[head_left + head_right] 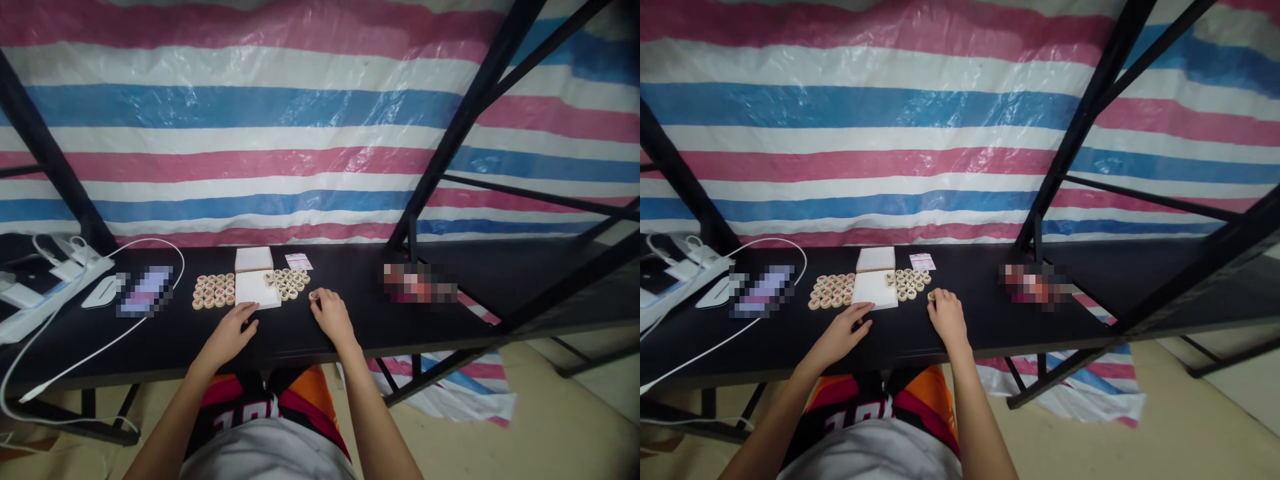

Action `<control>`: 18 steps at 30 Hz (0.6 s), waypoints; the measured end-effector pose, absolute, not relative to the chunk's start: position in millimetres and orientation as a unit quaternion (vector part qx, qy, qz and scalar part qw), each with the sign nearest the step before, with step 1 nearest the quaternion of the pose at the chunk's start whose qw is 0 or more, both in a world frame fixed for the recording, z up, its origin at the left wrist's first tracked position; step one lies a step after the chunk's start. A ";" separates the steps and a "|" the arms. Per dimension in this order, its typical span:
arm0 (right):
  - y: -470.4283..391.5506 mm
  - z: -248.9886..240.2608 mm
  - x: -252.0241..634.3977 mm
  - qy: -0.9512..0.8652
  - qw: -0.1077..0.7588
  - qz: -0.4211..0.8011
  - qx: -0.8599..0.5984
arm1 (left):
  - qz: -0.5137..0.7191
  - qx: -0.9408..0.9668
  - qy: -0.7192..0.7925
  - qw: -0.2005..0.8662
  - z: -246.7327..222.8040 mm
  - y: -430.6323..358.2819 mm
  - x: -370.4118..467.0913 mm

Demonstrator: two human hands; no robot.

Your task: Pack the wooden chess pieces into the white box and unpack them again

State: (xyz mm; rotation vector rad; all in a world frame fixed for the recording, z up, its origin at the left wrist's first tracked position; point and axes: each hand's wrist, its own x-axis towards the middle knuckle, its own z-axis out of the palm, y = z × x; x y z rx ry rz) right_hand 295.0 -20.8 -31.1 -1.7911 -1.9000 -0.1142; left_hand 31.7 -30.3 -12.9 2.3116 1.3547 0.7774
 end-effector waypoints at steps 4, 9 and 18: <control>-21.6 -33.7 297.1 -0.710 0.270 -0.040 -0.649 | 0.263 0.812 0.489 0.181 -13.6 -30.9 31.1; -23.7 -32.3 295.8 -0.709 0.274 -0.035 -0.649 | 0.256 0.805 0.502 0.186 -13.1 -32.4 30.4; -23.3 -30.4 293.6 -0.706 0.287 -0.007 -0.648 | 0.273 0.807 0.494 0.175 -16.0 -31.4 27.9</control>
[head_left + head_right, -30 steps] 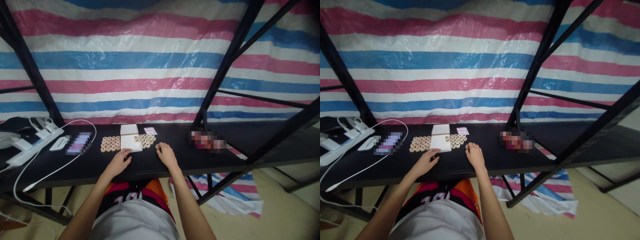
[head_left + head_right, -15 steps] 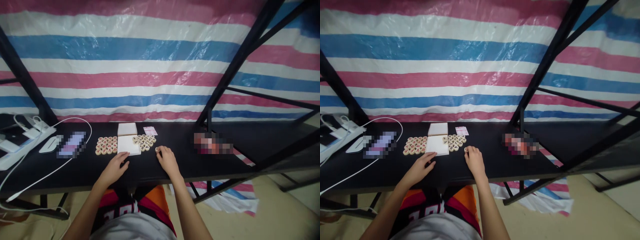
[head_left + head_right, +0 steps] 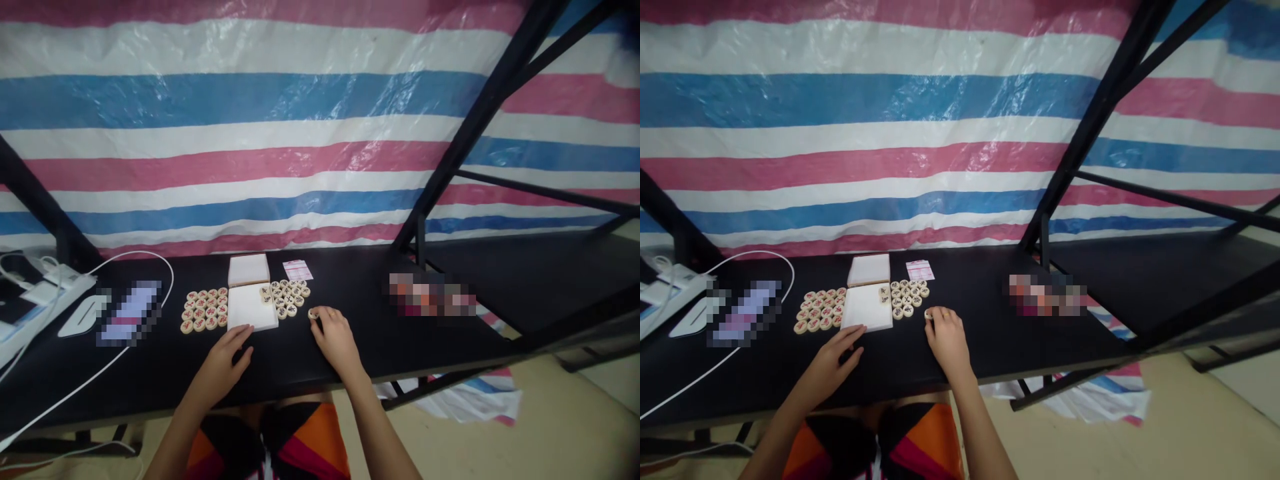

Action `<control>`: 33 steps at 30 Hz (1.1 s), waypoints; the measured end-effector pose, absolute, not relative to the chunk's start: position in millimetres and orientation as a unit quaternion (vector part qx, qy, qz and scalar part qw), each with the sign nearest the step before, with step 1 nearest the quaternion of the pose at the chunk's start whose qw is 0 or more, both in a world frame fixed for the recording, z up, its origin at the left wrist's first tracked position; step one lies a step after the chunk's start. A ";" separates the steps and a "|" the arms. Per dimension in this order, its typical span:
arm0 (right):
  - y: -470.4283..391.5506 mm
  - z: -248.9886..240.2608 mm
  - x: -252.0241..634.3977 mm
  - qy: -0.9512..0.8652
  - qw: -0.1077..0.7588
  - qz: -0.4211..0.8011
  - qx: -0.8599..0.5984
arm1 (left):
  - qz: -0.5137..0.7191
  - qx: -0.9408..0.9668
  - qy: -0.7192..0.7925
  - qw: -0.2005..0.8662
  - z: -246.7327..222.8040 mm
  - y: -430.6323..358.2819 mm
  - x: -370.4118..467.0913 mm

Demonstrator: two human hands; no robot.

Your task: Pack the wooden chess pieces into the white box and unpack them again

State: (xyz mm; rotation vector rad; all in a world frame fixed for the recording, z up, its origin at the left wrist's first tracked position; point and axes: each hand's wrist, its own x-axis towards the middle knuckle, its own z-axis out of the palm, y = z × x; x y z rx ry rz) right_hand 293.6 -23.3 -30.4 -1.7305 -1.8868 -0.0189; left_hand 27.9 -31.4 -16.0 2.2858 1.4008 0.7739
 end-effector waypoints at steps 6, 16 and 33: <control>-18.5 -29.6 292.3 -0.698 0.283 -0.012 -0.657 | 0.276 0.814 0.480 0.176 -15.5 -30.8 27.3; -16.7 -32.3 295.1 -0.681 0.291 0.008 -0.672 | 0.257 0.834 0.461 0.158 -18.0 -29.2 27.8; -30.1 -9.4 246.0 -0.743 0.365 0.045 -0.560 | 0.289 0.822 0.458 0.174 -16.8 -33.0 29.0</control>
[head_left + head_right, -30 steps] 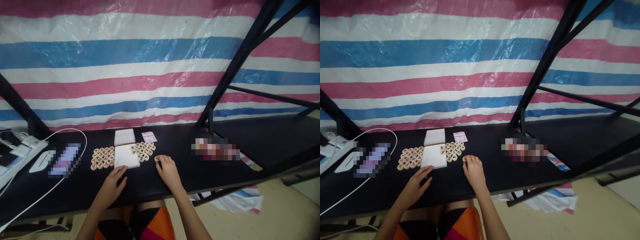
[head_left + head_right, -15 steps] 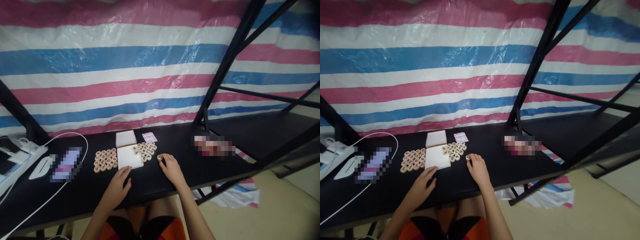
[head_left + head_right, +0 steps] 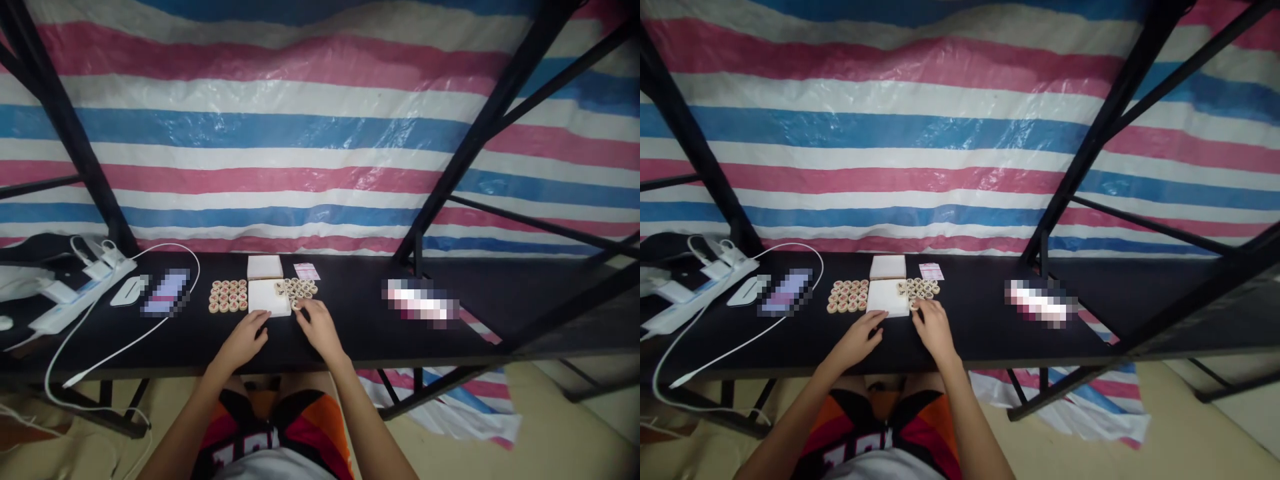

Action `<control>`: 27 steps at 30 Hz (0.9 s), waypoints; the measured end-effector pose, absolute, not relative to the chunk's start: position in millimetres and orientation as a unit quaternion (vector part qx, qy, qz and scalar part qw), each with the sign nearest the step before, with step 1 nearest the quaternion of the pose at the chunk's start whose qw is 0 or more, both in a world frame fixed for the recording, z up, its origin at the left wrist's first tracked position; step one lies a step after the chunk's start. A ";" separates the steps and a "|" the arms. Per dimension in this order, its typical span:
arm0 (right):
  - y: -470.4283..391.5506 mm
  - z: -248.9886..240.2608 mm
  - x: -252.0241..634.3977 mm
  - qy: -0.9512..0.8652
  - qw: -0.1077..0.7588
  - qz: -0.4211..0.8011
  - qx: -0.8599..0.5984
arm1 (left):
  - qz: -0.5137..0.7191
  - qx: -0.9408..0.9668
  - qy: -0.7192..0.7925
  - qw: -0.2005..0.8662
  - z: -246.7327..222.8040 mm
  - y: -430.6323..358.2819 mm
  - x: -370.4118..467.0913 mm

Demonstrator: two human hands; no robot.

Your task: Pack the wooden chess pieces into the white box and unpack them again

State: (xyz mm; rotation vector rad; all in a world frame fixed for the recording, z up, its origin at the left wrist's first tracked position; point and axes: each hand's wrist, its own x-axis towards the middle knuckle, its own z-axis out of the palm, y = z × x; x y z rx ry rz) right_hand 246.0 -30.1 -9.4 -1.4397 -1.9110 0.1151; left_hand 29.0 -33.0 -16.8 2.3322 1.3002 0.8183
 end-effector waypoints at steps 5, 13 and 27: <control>-13.5 -3.3 209.3 -0.766 0.301 0.007 -0.568 | 0.289 0.831 0.443 0.173 -17.1 -32.2 29.7; 0.1 10.2 197.7 -0.761 0.216 -0.010 -0.612 | 0.295 0.826 0.449 0.171 -17.4 -29.1 27.9; -16.4 -1.1 208.5 -0.755 0.285 -0.058 -0.588 | 0.296 0.827 0.443 0.182 -14.6 -28.7 29.1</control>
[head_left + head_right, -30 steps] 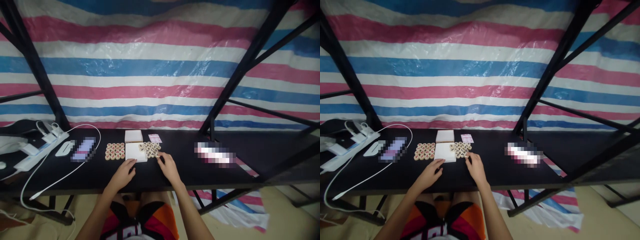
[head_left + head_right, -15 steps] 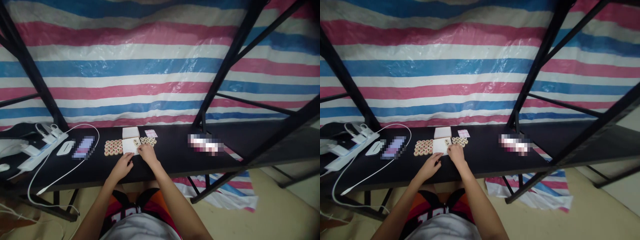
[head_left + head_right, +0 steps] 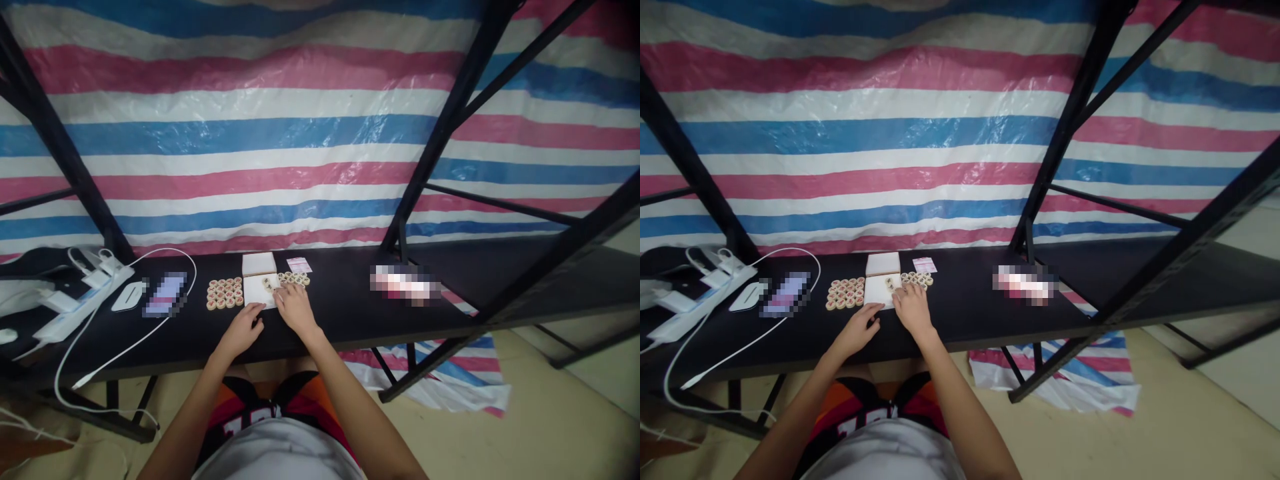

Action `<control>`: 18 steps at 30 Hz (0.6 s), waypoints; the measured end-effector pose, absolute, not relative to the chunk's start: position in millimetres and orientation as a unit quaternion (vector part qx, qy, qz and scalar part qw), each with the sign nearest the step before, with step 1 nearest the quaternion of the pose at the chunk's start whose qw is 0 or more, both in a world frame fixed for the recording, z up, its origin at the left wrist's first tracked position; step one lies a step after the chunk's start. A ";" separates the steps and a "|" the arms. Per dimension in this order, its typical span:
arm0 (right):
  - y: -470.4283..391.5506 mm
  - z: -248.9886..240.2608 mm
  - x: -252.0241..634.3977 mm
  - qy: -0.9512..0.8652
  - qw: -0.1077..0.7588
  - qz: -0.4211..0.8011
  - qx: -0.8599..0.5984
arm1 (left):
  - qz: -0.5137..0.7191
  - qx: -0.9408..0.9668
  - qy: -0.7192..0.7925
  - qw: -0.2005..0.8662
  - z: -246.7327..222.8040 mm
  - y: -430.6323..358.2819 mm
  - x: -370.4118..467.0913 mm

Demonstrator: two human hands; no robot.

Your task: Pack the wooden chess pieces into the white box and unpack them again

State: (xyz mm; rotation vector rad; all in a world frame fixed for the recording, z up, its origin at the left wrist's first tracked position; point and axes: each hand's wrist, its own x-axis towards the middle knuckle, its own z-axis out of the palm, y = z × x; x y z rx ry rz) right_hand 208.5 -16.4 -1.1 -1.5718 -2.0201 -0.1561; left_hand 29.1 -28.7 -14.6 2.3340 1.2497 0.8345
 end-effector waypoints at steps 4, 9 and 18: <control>-25.6 -13.6 233.7 -0.712 0.316 -0.040 -0.625 | 0.293 0.824 0.450 0.183 -14.5 -29.7 29.5; -30.7 -24.3 250.0 -0.683 0.351 -0.004 -0.641 | 0.307 0.821 0.450 0.173 -14.9 -33.2 29.3; -34.9 -21.4 243.2 -0.739 0.342 0.055 -0.577 | 0.400 0.692 0.537 0.268 3.4 33.5 57.0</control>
